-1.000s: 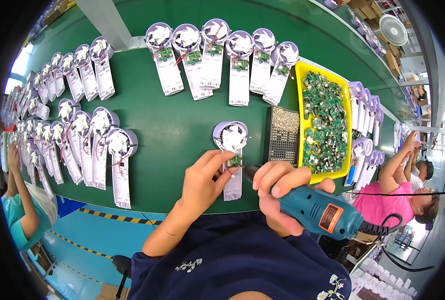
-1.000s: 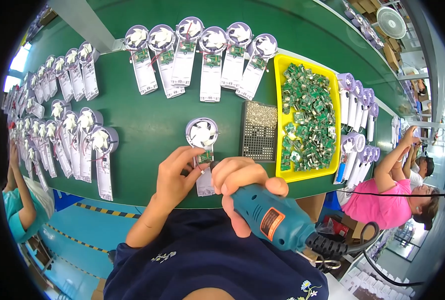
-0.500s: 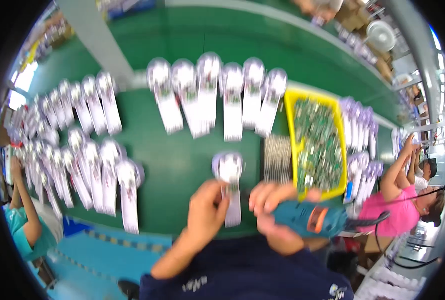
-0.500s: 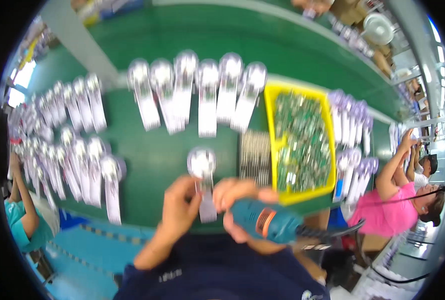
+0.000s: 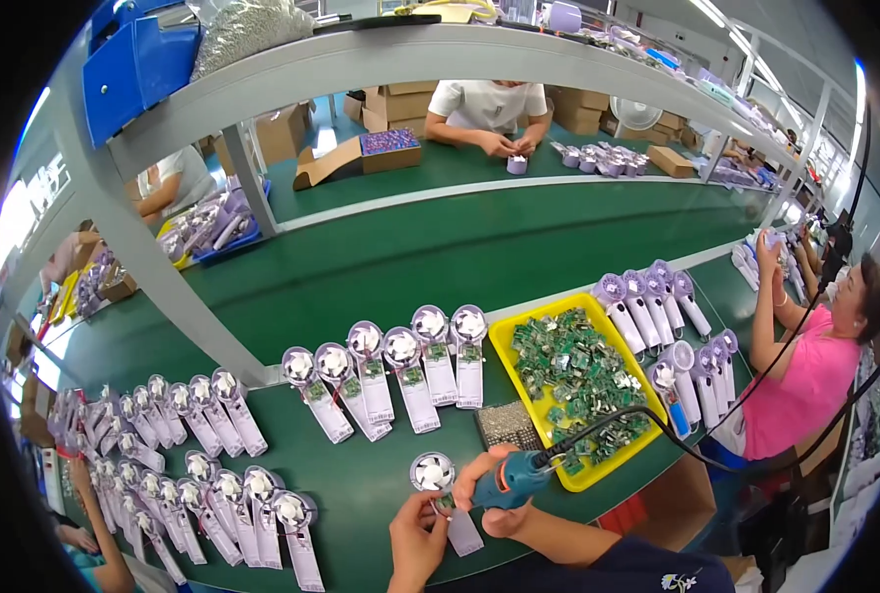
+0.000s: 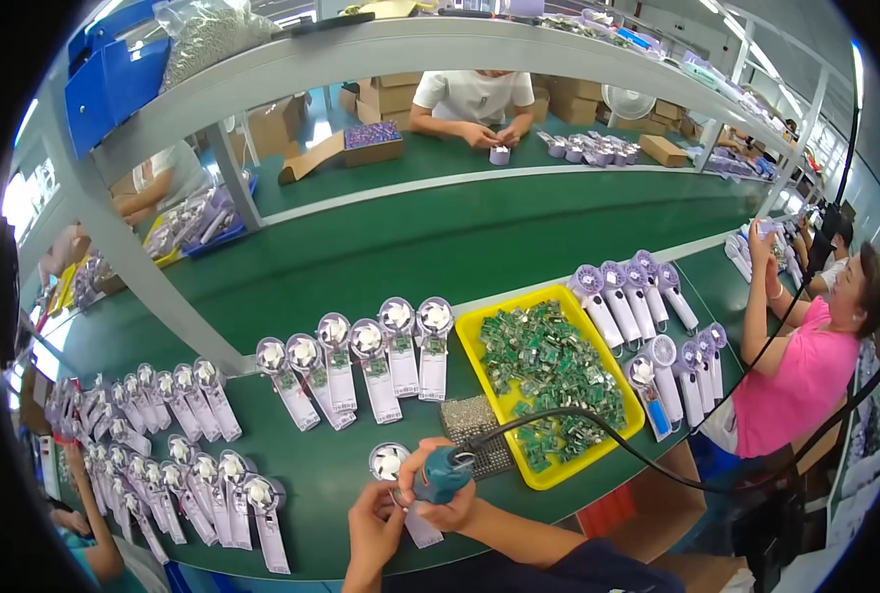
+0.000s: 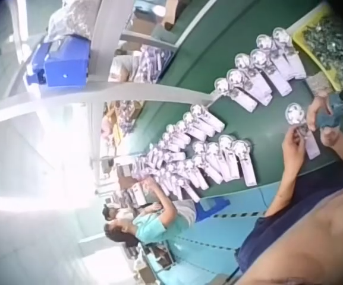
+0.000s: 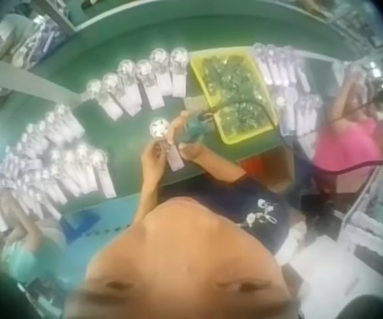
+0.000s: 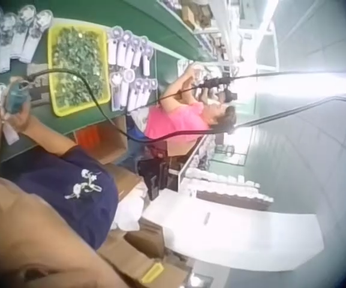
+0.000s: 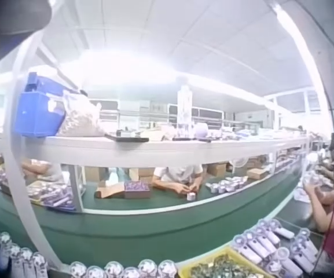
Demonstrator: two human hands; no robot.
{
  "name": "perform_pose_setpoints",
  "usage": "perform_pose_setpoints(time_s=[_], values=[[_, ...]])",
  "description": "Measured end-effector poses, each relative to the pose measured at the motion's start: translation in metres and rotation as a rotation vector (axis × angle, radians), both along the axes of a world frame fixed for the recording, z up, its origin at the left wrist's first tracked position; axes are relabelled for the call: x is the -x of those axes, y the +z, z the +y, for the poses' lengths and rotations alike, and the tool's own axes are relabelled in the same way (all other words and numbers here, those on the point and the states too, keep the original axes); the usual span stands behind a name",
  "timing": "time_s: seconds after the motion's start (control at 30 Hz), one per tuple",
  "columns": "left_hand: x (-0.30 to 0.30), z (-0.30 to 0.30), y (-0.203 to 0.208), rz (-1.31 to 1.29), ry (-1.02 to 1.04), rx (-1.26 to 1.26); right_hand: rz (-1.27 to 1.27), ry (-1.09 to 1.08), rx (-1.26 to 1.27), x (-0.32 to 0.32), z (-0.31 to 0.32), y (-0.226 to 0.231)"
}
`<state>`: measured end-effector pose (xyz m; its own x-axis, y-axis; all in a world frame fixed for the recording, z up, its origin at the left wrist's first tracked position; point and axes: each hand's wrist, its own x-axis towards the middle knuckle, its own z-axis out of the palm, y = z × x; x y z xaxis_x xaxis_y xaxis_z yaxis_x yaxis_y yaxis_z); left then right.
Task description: The person assembles handheld fans by installing PCB components and fan motors into plastic fan housings, securing them with screws using an electric screwdriver.
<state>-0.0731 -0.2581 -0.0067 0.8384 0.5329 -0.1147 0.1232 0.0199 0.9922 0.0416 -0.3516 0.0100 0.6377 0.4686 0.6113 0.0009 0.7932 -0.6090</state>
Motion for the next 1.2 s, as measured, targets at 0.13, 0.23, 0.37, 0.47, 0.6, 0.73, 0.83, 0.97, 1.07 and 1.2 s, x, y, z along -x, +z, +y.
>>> perform_pose_setpoints(time_s=[0.13, 0.23, 0.37, 0.47, 0.6, 0.73, 0.83, 0.97, 1.07, 1.2], values=[[0.001, 0.002, -0.005, -0.008, -0.023, 0.004, -0.011, -0.037, 0.016, 0.001, 0.002, 0.000], [0.002, 0.001, -0.002, 0.013, -0.026, 0.014, 0.001, -0.055, 0.045, 0.001, 0.003, 0.001], [0.006, 0.001, -0.004, -0.002, -0.007, 0.049, 0.036, -0.071, 0.120, 0.003, 0.004, 0.007], [0.006, 0.004, -0.005, -0.013, -0.011, 0.108, -0.027, -0.062, 0.159, 0.003, 0.003, 0.006], [0.007, 0.002, 0.012, -0.063, -0.017, -0.013, -0.032, -0.081, 0.163, 0.004, 0.001, 0.005], [0.007, 0.008, -0.006, -0.070, -0.046, 0.209, 0.004, -0.080, 0.145, 0.005, 0.002, 0.007], [0.006, 0.001, 0.015, -0.033, -0.058, -0.009, 0.003, -0.101, 0.163, 0.003, 0.002, 0.005], [0.004, -0.004, 0.011, -0.081, -0.010, 0.010, -0.010, -0.098, 0.147, 0.002, 0.002, 0.007], [0.003, -0.001, 0.000, -0.079, 0.002, 0.064, -0.033, -0.094, 0.141, 0.001, 0.001, 0.003], [0.003, 0.000, -0.005, -0.090, 0.007, 0.151, -0.025, -0.104, 0.123, 0.005, 0.000, 0.005]])
